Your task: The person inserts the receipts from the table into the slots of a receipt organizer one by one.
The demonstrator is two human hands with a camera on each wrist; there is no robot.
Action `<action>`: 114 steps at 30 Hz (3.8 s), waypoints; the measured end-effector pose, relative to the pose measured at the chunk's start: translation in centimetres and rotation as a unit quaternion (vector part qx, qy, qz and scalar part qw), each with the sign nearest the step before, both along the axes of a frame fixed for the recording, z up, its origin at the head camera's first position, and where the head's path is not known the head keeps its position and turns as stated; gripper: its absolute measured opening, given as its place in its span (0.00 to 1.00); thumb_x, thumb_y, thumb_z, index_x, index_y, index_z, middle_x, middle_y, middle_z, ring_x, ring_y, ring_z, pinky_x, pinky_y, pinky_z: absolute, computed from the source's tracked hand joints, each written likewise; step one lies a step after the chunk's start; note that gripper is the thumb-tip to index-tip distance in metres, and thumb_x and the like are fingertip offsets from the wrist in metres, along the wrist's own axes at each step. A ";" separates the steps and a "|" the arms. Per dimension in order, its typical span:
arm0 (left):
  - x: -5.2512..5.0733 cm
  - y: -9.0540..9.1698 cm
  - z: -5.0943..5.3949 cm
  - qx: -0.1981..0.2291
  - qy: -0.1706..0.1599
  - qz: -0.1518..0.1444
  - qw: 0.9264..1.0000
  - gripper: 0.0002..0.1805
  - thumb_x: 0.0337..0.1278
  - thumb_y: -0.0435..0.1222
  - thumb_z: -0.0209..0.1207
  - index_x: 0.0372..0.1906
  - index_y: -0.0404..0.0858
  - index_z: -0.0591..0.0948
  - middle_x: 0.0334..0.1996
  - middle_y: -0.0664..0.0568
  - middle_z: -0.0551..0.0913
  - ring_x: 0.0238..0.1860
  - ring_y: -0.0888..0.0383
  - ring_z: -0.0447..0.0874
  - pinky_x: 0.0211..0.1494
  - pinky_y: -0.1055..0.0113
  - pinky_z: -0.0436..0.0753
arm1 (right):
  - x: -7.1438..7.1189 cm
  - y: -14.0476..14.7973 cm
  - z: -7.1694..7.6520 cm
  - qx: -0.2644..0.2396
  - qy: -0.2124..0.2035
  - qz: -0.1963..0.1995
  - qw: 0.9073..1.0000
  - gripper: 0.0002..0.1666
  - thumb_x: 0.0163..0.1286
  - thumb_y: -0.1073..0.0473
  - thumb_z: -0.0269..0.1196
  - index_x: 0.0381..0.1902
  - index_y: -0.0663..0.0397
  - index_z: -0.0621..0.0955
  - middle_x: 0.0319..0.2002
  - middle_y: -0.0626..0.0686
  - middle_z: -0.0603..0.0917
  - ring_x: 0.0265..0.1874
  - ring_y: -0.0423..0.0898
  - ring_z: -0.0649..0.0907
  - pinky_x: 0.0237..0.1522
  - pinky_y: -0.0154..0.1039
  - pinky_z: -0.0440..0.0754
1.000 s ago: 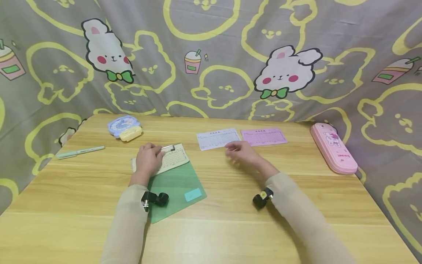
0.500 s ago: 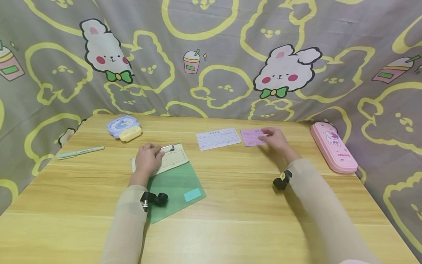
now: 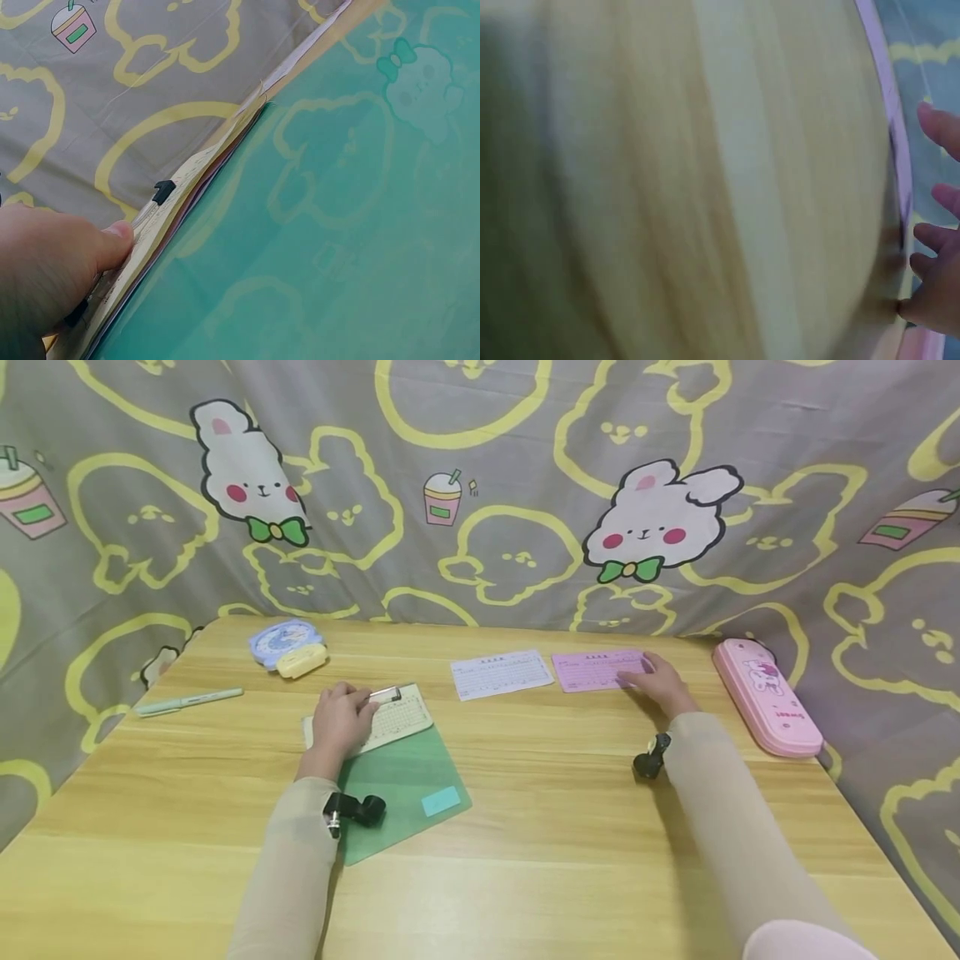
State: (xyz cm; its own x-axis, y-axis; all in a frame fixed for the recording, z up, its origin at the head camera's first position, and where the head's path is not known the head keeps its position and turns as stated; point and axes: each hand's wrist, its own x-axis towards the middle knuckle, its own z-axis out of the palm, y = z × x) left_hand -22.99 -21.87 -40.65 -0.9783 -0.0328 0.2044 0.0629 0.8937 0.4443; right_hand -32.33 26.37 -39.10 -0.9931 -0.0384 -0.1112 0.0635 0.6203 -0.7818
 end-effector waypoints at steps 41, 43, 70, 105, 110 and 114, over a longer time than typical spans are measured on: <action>0.1 -0.1 0.1 0.012 0.004 0.003 1.000 0.22 0.57 0.43 0.49 0.52 0.33 0.73 0.45 0.42 0.68 0.44 0.45 0.61 0.43 0.53 0.64 | 0.8 0.0 0.4 0.192 -0.026 0.043 0.980 0.49 0.55 0.40 0.56 0.61 0.69 0.53 0.59 0.74 0.48 0.56 0.70 0.46 0.52 0.63 0.43; 0.1 -0.1 0.0 0.012 0.004 0.003 1.000 0.22 0.57 0.42 0.49 0.52 0.33 0.73 0.45 0.42 0.68 0.44 0.45 0.61 0.43 0.53 0.64 | 0.9 -0.1 0.4 0.192 -0.020 0.039 0.980 0.48 0.55 0.41 0.56 0.61 0.69 0.55 0.57 0.73 0.52 0.54 0.69 0.50 0.51 0.62 0.47; 0.0 0.2 0.0 0.012 0.010 -0.002 1.000 0.22 0.58 0.42 0.49 0.51 0.32 0.73 0.45 0.40 0.69 0.44 0.44 0.61 0.44 0.53 0.63 | 0.8 -0.7 -0.2 0.026 0.059 0.028 0.998 0.46 0.44 0.73 0.58 0.62 0.66 0.54 0.56 0.73 0.58 0.51 0.64 0.62 0.53 0.53 0.58; 0.1 0.0 -0.1 0.016 0.008 0.001 1.000 0.22 0.58 0.43 0.49 0.51 0.32 0.73 0.45 0.39 0.68 0.44 0.43 0.61 0.43 0.53 0.63 | 4.8 1.1 5.2 -0.153 0.077 0.048 0.984 0.22 0.58 0.78 0.46 0.51 0.82 0.63 0.46 0.70 0.67 0.28 0.34 0.76 0.34 0.29 0.76; 0.1 0.0 -0.2 0.018 0.005 0.000 1.000 0.22 0.58 0.43 0.48 0.52 0.32 0.72 0.46 0.40 0.68 0.44 0.43 0.61 0.42 0.53 0.63 | 5.1 -0.1 5.6 -0.231 0.092 0.053 0.967 0.22 0.57 0.79 0.48 0.51 0.82 0.62 0.41 0.53 0.71 0.31 0.37 0.77 0.35 0.30 0.76; 0.1 0.0 -0.2 0.023 0.003 0.001 1.000 0.22 0.58 0.43 0.48 0.52 0.32 0.72 0.46 0.40 0.68 0.44 0.43 0.61 0.43 0.52 0.63 | 5.3 -1.9 5.6 -0.240 0.091 0.062 0.965 0.21 0.57 0.78 0.50 0.51 0.82 0.63 0.43 0.56 0.72 0.32 0.37 0.77 0.36 0.31 0.76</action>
